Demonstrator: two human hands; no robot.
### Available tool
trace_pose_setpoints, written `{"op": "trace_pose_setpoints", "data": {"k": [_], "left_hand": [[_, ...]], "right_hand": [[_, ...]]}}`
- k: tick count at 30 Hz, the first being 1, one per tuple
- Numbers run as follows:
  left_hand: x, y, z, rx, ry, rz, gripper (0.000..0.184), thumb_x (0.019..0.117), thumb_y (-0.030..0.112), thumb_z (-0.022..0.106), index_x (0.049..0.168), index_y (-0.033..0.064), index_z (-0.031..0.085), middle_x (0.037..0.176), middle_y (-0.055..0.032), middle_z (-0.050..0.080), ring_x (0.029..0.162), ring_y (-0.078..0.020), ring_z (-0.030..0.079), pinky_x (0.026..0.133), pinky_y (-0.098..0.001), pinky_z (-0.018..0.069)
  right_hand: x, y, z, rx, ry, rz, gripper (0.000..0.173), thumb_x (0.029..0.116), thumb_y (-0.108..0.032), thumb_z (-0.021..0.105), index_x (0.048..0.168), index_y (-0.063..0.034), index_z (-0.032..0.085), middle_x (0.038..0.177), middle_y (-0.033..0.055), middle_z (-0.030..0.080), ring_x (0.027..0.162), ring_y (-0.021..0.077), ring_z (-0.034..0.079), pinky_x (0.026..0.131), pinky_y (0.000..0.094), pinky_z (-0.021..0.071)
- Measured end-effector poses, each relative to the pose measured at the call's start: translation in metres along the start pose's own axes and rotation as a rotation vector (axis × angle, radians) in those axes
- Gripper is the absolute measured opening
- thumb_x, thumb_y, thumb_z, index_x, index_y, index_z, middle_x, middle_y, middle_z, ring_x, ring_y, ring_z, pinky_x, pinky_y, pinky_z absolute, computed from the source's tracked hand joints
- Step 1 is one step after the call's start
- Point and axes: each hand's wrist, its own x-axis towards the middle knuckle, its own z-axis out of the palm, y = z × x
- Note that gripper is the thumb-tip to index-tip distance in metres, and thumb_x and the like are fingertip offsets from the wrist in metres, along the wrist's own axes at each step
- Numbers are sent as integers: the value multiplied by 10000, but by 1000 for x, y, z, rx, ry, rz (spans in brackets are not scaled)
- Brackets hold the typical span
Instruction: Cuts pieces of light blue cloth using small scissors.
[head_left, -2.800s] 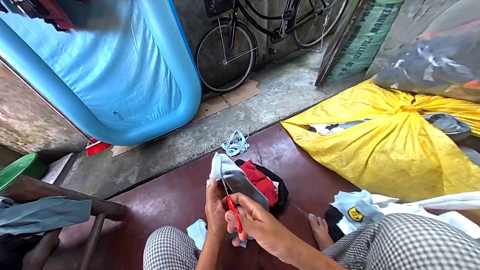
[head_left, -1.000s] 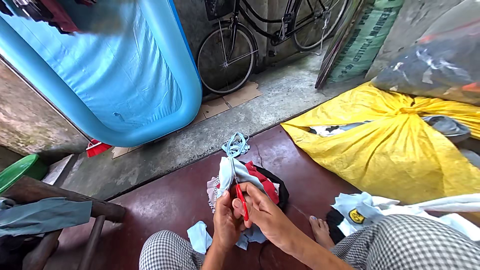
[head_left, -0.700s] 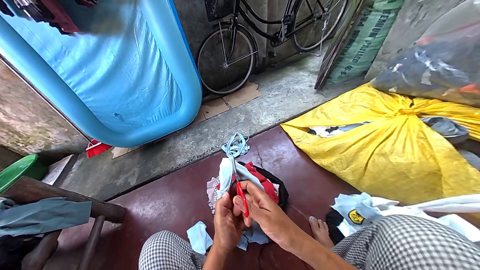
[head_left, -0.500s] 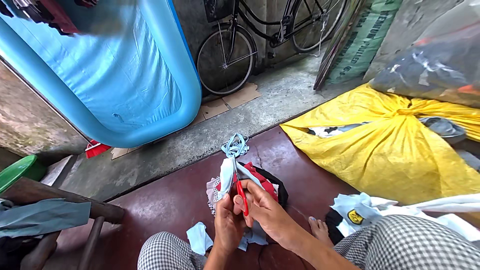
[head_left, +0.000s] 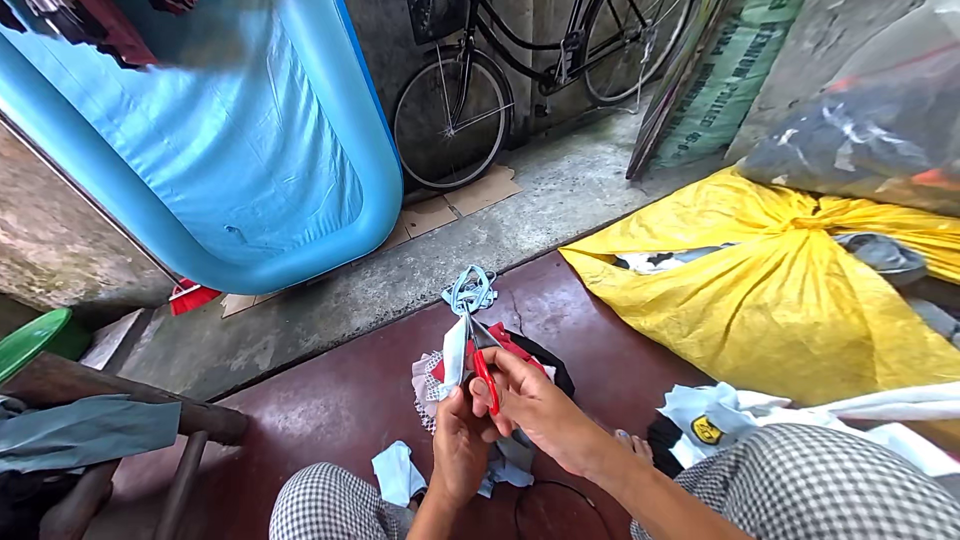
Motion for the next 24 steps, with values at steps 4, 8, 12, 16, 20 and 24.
{"op": "trace_pose_setpoints", "data": {"k": [4, 8, 12, 16, 20, 24], "left_hand": [[3, -5, 2, 141, 51, -24, 464, 1078, 340, 315, 866, 152, 683, 712, 23, 633, 652, -33, 601, 623, -196, 506], [9, -11, 0, 205, 110, -22, 469, 1077, 271, 287, 807, 144, 650, 646, 29, 585, 598, -35, 571, 593, -200, 495], [15, -16, -1, 187, 145, -11, 463, 1064, 220, 261, 760, 129, 598, 587, 39, 579, 526, -12, 548, 523, -165, 461], [21, -20, 4, 204, 336, -24, 478, 1069, 238, 197, 771, 105, 547, 567, 16, 538, 483, -52, 529, 478, -197, 466], [34, -5, 5, 107, 575, -81, 556, 1099, 316, 129, 1138, -18, 571, 922, -144, 701, 786, -211, 691, 694, -385, 587], [42, 10, 2, -107, 679, -87, 477, 1099, 333, 175, 1312, 18, 463, 1058, -165, 671, 882, -239, 684, 730, -419, 578]], "right_hand": [[2, -4, -4, 2, 8, 72, 229, 1025, -212, 562, 1234, -118, 568, 859, 58, 659, 613, 108, 577, 568, 244, 504], [9, 5, -6, 91, 31, 74, 254, 1038, -249, 562, 1257, -120, 563, 857, 68, 643, 590, 109, 554, 557, 248, 497], [14, 13, -5, 164, 90, 69, 255, 1026, -188, 585, 1256, -84, 546, 847, 59, 633, 611, 102, 552, 563, 243, 482], [16, 17, -5, 131, 104, 51, 278, 1028, -175, 582, 1281, -68, 543, 884, 72, 645, 637, 116, 571, 581, 255, 494], [19, 20, -9, -272, 258, -157, 488, 944, -224, 706, 1388, -137, 523, 1047, 55, 683, 839, 160, 677, 737, 340, 590], [17, 30, -7, -408, 213, -97, 699, 832, -194, 778, 1461, -138, 479, 1379, 107, 560, 1155, 189, 642, 944, 364, 582]]}}
